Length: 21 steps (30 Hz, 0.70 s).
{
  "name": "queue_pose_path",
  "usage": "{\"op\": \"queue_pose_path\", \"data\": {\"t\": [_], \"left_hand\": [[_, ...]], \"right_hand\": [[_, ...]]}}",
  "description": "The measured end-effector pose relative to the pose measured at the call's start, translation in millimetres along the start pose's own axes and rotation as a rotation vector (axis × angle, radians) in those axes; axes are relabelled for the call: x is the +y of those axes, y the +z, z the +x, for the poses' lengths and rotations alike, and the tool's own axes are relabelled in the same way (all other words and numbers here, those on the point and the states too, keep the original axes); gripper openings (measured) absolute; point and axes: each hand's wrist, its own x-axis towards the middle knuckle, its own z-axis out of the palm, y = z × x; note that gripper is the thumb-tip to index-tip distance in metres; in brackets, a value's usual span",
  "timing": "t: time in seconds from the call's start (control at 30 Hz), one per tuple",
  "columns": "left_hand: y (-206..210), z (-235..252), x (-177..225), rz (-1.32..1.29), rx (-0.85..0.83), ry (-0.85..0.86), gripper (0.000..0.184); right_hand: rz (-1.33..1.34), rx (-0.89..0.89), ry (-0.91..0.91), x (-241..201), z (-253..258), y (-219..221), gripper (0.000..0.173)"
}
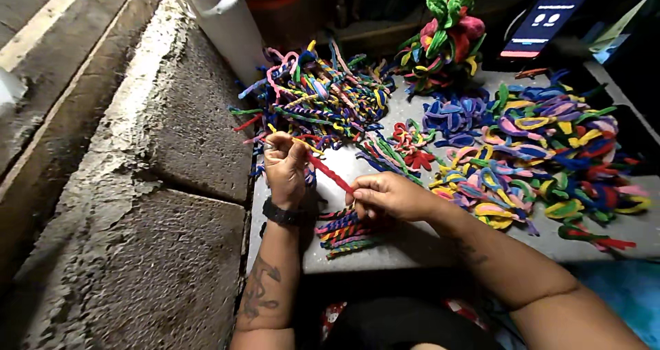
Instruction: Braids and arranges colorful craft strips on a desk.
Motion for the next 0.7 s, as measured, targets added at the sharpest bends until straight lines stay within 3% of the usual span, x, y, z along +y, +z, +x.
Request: {"op": "queue_pose_path", "data": {"t": [0.1,0.3,0.43,0.57,0.7], "left_hand": [[-9,9,0,0.214,0.009,0.084,0.042],[-5,7,0,0.606,0.067,0.163,0.027],[-15,8,7,0.732,0.115,0.261,0.024],[-31,19,16,0.65,0.299,0.409,0.02],[-37,25,28,0.577,0.483,0.454,0.024]], "right_hand": [[-0.478,0.327,-0.12,-9,-10,-15,0.022],[-0.644,0.695,0.009,-24,-48,-35,0.019],[-0.73,0.64,0.167,3,-49,-26,0.02],[-0.766,0.537,0.346,24,-44,-24,0.026],[-0.921,0.588,0.223,12,-33,-26,0.031]]}}
